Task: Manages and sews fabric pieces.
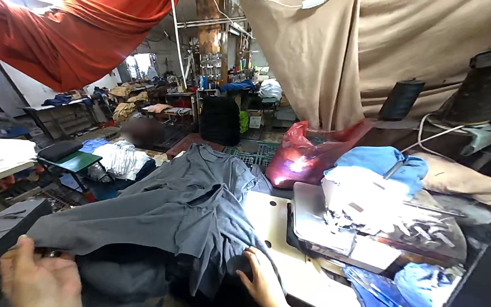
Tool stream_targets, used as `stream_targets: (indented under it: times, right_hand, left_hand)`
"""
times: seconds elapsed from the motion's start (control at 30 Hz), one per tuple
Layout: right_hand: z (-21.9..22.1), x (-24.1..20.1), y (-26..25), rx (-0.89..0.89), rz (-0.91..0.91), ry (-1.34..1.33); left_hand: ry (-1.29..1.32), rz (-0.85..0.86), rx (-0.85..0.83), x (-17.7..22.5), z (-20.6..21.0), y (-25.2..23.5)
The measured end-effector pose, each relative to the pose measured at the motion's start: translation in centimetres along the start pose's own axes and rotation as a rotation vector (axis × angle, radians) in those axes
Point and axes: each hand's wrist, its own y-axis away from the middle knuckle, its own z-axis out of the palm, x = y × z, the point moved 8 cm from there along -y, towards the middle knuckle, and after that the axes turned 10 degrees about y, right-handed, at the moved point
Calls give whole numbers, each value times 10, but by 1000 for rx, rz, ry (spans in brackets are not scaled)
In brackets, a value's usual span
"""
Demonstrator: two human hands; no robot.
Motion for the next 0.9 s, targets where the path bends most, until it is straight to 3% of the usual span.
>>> stream_targets:
  times: [0.17, 0.27, 0.37, 0.43, 0.53, 0.6, 0.67, 0.73, 0.8, 0.9]
  right_hand:
    - [5, -71, -27, 39, -77, -77]
    - [20, -106, -59, -209, 69, -84]
    - [31, -107, -89, -377, 216, -67]
    - [9, -87, -110, -303, 288, -168]
    - [-46, -66, -130, -3, 181, -282]
    - [-53, -84, -121, -176, 94, -280]
    - [-34, -111, -100, -512, 85, -253]
    - [-8, -135, -82, -715, 120, -192]
    - [12, -155, -81, -814, 158, -122]
    - [17, -174, -106, -821, 198, -66]
  left_hand:
    - [41, 29, -287, 21, 56, 35]
    - [113, 78, -427, 45, 86, 55]
    - [179, 118, -469, 67, 95, 55]
    - [175, 161, -445, 77, 83, 39]
    - [201, 204, -364, 75, 68, 22]
    - [183, 155, -402, 66, 83, 36]
    - [202, 116, -463, 61, 109, 61]
    - [238, 99, -532, 63, 131, 81]
    - [284, 75, -572, 70, 145, 94]
    - [307, 60, -578, 86, 156, 99]
